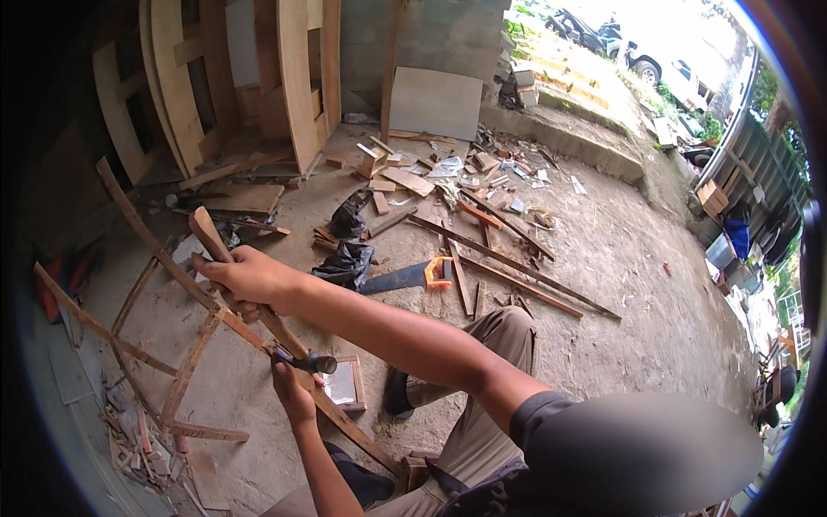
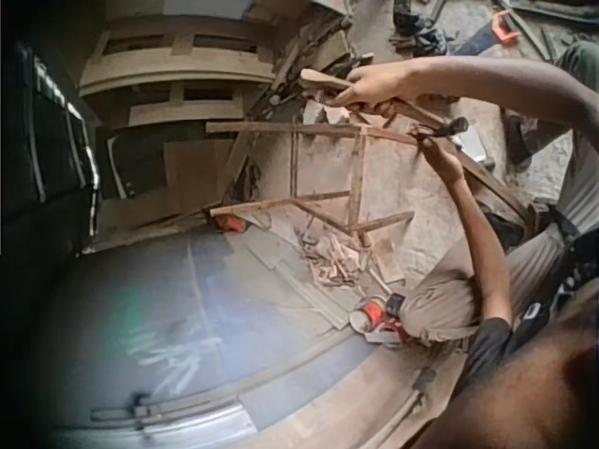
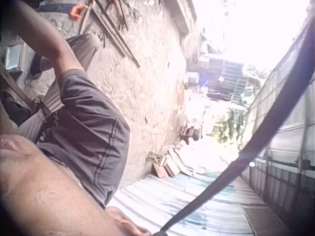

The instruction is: The person uses a hammer to strike a wooden plank, shaping or splitting it. They then fit the modified plank into a wooden frame structure, likely a chair or table, and secure it in place.

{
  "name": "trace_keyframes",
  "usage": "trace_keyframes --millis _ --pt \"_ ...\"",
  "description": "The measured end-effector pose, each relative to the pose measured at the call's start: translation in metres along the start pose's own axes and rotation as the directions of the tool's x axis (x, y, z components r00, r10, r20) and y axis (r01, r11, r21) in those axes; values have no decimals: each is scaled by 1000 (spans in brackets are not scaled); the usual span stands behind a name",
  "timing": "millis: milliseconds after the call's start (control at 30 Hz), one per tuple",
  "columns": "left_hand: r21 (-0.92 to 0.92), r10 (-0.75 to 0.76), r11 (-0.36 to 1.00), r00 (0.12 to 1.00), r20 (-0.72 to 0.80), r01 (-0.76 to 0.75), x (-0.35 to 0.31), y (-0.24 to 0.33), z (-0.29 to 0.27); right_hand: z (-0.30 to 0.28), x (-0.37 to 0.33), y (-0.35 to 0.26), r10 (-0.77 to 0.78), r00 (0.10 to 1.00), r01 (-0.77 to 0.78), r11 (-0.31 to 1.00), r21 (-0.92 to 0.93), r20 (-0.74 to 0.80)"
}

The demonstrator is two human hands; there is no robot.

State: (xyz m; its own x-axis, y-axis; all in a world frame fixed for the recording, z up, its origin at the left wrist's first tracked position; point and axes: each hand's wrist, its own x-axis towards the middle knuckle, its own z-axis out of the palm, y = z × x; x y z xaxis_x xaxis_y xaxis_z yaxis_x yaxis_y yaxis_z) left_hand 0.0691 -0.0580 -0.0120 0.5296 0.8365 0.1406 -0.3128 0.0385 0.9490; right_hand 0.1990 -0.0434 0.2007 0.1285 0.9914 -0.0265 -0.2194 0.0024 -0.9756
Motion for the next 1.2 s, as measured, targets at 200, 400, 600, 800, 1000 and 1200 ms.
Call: trace_keyframes --millis 200,400,600,800,1000,1200 --pt "169 -154 968 969 -196 188 -20 -107 -30 -33 2 78 -209 963 140 929 -343 -172" --pt "48 -371 908 852 -371 416 -25 -135 -60 -89 -37 199 -426 868 -16 491 -871 -256" --pt "8 -348 925 855 -385 380 -19 -130 -57 -105 -80 245 137 871 -299 910 -287 -472" --pt "256 -296 891 907 -298 375 -31 -134 -41 -115 -116 303 -21 980 60 979 195 -196" --pt "429 -394 760 871 -292 488 -56 -189 -64 -105 -122 319 156 977 -27 765 644 -144" --pt "381 -515 720 814 -268 580 -71 -209 -59 -109 -143 348 283 905 -229 953 198 -318"
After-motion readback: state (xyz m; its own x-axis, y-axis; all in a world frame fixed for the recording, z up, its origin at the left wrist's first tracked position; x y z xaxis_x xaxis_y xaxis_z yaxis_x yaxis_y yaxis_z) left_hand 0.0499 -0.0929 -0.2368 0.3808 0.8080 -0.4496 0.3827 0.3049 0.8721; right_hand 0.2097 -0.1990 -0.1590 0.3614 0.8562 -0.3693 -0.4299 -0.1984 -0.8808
